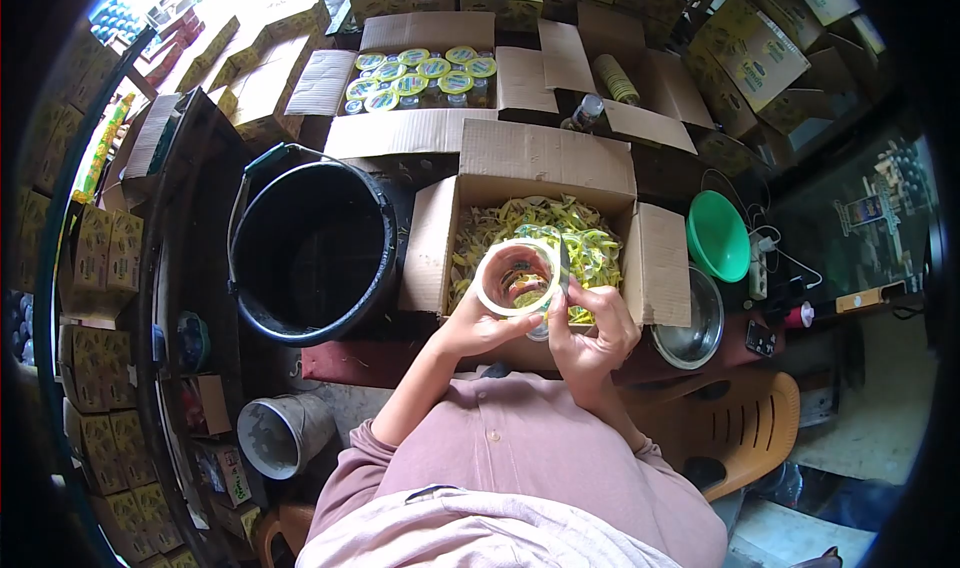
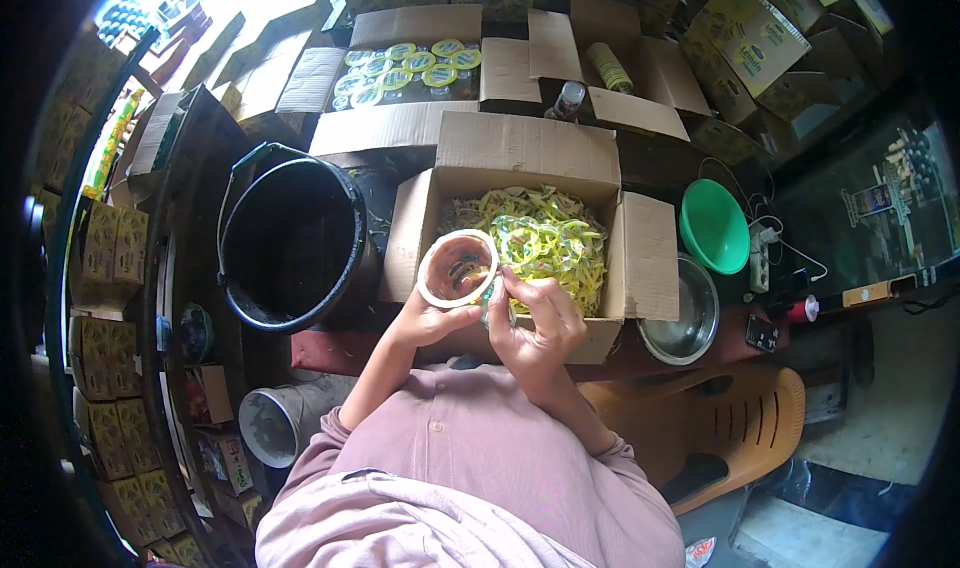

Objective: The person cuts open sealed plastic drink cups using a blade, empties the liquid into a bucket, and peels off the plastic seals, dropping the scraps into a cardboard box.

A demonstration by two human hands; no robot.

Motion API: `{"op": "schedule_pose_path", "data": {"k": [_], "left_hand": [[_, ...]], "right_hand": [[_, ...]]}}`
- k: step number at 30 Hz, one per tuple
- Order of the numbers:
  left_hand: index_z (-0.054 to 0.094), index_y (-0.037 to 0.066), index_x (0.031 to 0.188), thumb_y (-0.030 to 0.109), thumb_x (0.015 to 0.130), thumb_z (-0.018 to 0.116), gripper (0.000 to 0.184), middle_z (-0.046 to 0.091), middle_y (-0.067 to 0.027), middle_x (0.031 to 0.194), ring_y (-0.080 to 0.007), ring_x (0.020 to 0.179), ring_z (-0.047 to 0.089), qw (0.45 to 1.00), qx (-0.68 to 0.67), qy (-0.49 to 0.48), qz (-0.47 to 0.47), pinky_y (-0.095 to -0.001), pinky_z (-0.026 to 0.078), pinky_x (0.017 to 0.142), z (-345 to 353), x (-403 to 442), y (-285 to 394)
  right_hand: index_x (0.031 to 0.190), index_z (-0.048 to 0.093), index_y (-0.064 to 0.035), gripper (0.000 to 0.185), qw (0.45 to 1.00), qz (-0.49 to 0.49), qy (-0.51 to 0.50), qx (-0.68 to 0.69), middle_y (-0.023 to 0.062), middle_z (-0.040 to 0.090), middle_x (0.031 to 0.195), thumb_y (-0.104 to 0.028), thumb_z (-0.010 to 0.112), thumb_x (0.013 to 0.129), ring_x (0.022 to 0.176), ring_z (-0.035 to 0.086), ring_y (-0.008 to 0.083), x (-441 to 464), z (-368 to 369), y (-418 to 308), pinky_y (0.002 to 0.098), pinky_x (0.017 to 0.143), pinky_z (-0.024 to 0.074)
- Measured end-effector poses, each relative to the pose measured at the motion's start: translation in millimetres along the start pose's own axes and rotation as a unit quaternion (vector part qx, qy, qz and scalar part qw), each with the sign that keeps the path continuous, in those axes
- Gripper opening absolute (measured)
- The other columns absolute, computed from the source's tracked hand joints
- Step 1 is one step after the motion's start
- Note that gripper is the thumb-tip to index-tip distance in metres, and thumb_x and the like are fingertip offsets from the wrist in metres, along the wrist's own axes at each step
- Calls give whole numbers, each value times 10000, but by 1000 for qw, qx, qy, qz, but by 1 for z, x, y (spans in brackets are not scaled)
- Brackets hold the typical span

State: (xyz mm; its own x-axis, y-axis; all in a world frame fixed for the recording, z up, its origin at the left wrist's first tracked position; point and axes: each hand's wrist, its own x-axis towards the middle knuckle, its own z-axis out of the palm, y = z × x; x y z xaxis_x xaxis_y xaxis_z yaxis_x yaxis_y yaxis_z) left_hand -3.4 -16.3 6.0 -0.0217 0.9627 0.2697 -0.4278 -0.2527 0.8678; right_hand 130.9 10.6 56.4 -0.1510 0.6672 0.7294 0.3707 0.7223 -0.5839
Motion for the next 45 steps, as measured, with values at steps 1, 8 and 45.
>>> {"op": "schedule_pose_path", "data": {"k": [1, 8, 45], "left_hand": [[319, 45, 1249, 67, 701, 694, 664, 419, -92, 1169, -175, 1129, 413, 1000, 12, 8, -5, -341, 354, 967, 1, 1, 0], [393, 31, 1166, 72, 628, 738, 641, 454, -77, 1128, -163, 1098, 443, 992, 119, -23, 15, -310, 367, 953, -2, 4, 9], [410, 10, 1155, 60, 643, 712, 596, 466, -89, 1087, -174, 1038, 479, 986, 159, -43, 22, -303, 409, 892, -17, 9, 8]], "right_hand": [[843, 649, -29, 195, 1000, 2, -1, 2, 79, 613, 702, 27, 676, 658, 622, 616, 170, 0, 0, 0, 263, 577, 487], [851, 653, -32, 220, 1000, 0, -8, -6, 84, 610, 703, 44, 669, 645, 627, 616, 184, 2, -2, 1, 265, 581, 486], [1283, 415, -52, 721, 923, 346, -166, 12, 136, 597, 949, 101, 668, 626, 624, 611, 114, -8, -62, 135, 218, 547, 517]]}}
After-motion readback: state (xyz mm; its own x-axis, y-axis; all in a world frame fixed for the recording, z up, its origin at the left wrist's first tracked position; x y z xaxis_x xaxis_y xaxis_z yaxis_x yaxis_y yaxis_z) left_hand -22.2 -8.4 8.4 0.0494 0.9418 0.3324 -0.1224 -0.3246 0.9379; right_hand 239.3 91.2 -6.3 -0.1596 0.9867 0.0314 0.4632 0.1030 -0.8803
